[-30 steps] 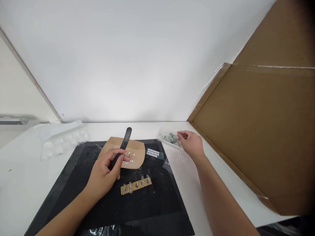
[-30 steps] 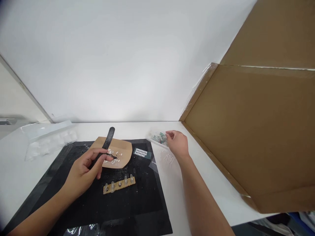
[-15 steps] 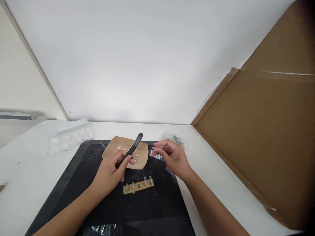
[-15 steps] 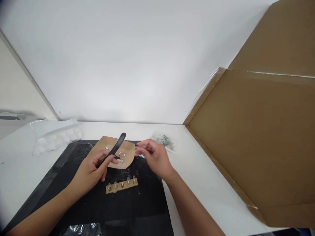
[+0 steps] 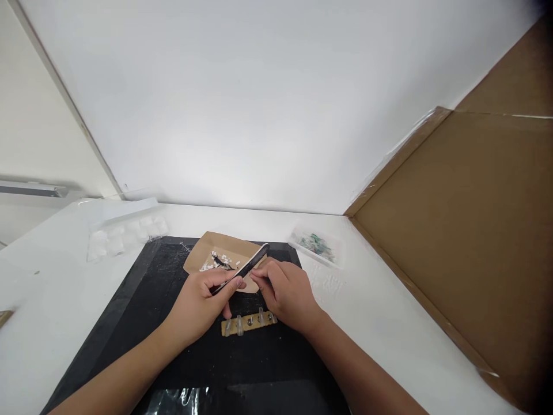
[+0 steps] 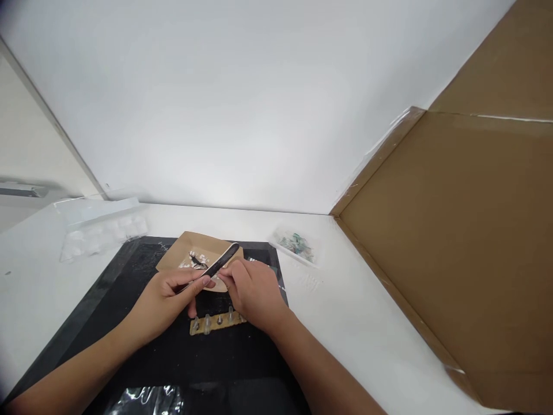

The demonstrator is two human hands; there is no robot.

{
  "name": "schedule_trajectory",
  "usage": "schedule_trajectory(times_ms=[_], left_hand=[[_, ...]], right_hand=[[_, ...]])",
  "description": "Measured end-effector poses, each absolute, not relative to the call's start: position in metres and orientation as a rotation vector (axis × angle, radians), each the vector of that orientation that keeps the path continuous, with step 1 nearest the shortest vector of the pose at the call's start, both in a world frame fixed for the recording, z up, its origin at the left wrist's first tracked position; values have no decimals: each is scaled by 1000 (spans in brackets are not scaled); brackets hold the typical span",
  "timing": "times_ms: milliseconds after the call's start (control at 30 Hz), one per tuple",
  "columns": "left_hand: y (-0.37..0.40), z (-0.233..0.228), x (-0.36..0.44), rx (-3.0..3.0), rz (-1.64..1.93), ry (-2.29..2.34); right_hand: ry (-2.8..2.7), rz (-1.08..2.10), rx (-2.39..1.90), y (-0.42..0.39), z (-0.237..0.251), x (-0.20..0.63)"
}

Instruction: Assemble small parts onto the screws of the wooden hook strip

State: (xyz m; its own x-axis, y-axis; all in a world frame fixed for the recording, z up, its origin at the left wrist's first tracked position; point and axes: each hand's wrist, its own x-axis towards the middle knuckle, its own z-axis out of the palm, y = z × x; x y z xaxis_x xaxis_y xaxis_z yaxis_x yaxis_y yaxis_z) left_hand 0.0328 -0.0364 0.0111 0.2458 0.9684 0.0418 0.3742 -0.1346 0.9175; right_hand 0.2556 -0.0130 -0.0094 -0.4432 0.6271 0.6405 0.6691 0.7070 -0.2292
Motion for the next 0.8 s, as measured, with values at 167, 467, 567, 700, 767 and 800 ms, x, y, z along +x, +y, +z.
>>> schedule_trajectory(times_ms=[167, 467, 567, 700, 767, 800], left_hand=[[-37, 13, 32, 1582, 857, 1261], [-37, 13, 33, 1553, 818, 1244], [-38, 15, 32, 1634, 852, 1276], [-39, 20, 31, 1696, 832, 1280], [-39, 22, 30, 1694, 805, 1284], [-40, 23, 30, 1688, 799, 1289]], right_hand=[[-2149, -83, -992, -15, -11, 252], [-1987, -240, -1056, -10, -10, 247], [-1994, -293, -1041, -9, -9, 242], [-2105, -327, -952, -9, -6, 240], [-2126, -347, -935, -9, -4, 240], [-2112, -361, -946, -8, -3, 240]])
